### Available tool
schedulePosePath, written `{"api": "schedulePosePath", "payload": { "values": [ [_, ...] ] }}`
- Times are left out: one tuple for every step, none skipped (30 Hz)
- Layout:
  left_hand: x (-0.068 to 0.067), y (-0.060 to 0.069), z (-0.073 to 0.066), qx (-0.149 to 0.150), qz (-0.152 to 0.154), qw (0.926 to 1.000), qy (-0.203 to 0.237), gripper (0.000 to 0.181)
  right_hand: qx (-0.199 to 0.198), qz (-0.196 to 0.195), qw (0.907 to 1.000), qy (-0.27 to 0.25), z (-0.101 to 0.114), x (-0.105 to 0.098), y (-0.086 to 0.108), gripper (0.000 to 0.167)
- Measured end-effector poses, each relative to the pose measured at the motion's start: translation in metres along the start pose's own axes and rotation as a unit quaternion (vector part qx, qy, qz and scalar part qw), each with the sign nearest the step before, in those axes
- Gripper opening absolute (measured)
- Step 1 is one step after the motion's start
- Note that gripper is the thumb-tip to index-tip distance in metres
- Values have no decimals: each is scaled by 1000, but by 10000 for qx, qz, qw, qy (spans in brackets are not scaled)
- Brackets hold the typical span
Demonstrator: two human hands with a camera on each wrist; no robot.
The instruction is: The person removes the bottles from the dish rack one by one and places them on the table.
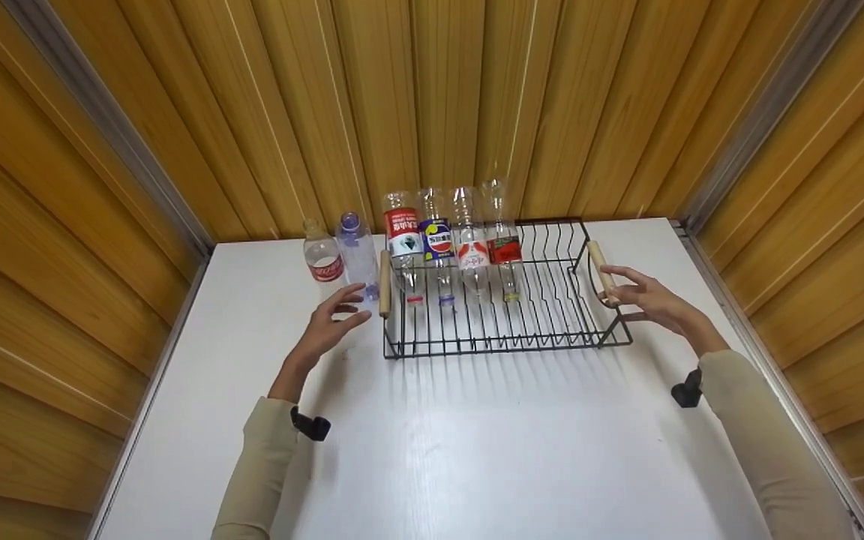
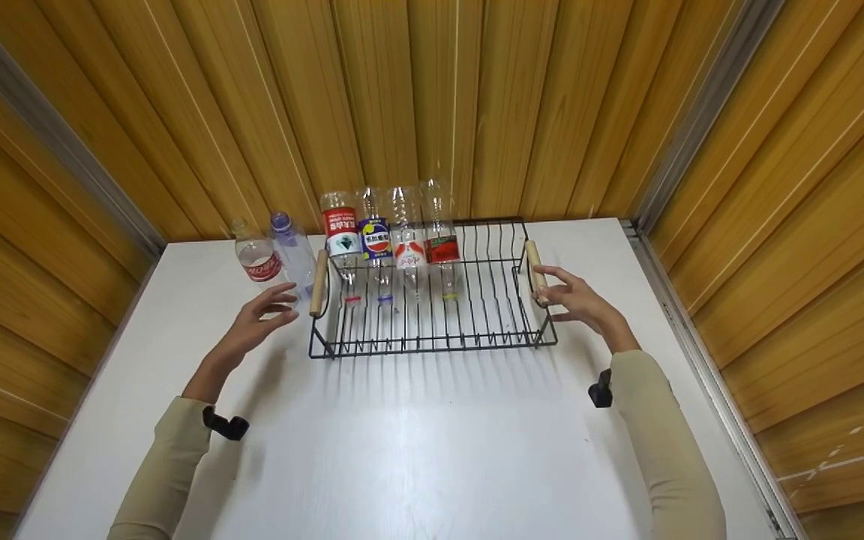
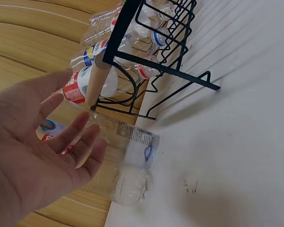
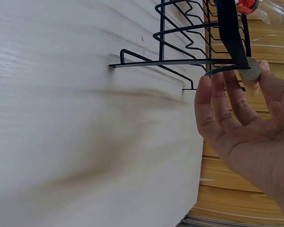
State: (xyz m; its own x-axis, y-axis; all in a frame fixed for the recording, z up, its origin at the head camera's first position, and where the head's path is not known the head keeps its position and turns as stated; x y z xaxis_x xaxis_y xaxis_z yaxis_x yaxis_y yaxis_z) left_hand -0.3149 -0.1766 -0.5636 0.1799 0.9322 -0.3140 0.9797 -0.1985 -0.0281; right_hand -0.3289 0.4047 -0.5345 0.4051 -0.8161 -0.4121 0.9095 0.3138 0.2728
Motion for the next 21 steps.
{"api": "schedulePosePath", "payload": {
  "values": [
    [4,-2,0,-5,144,9999,22,63,10,-8,10000,-13,0,0,0,70],
    [8,-3,0,-7,272,9996,34,65,20,-13,10000,-6,0,0,0,70],
    [11,-4,0,-15,386,9992,44,66,19,-21,10000,-3,0,0,0,70],
    [14,-5,0,-22,500,9987,52,67,-9,-9,10000,21,0,1,0,69],
    [17,-5,1,-10,612,9981,68,68,-11,-20,10000,20,0,1,0,69],
    [20,-5,3,-17,696,9976,67,69,-24,-12,10000,13,0,2,0,68],
    [22,-6,4,-26,773,9970,64,70,-50,-6,10000,-9,1,2,0,68],
    [23,-6,5,-51,840,9964,57,72,-70,3,10000,-27,1,2,0,68],
    [25,-7,7,-71,896,9959,45,73,-85,10,9999,-68,2,3,0,68],
    [26,-7,9,-80,937,9956,43,74,-100,23,9999,-96,2,3,0,69],
    [28,-7,11,-88,972,9952,65,75,-88,16,9999,-143,2,4,0,69],
    [29,-8,12,-101,1000,9949,94,77,-103,30,9998,-174,2,4,0,69],
    [29,-8,14,-99,1026,9946,130,78,-111,33,9997,-198,3,5,0,69],
    [30,-8,15,-87,1050,9943,152,78,-107,23,9997,-225,3,5,0,69],
    [30,-9,16,-71,1069,9941,169,78,-110,23,9997,-232,3,5,1,69],
    [31,-9,16,-65,1091,9938,192,79,-123,22,9997,-207,4,5,1,68],
    [31,-9,16,-63,1122,9935,201,79,-150,29,9998,-134,4,4,2,68],
    [31,-10,16,-58,1150,9931,201,79,-176,32,9998,-62,5,3,2,67],
    [31,-10,15,-52,1163,9930,197,79,-210,33,9998,42,6,2,3,66],
    [31,-10,14,-54,1177,9928,195,79,-239,25,9995,192,8,1,3,65],
    [31,-11,13,-66,1186,9927,186,79,-278,29,9989,383,10,-1,4,64]
  ]
}}
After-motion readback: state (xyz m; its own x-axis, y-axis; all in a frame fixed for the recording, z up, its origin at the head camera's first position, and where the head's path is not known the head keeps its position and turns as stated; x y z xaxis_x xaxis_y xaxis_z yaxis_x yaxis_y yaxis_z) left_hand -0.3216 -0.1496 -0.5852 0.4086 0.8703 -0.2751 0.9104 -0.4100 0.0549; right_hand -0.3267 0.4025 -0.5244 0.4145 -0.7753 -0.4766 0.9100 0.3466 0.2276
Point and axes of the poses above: each hand's wrist, its own y-axis away from the middle knuckle, its own x-axis out of the palm, z = x × y, the point moved 2 cm from there along -y, towards the middle knuckle, and after that the axes turned 2 degrees about y, right-handed, at the moved point
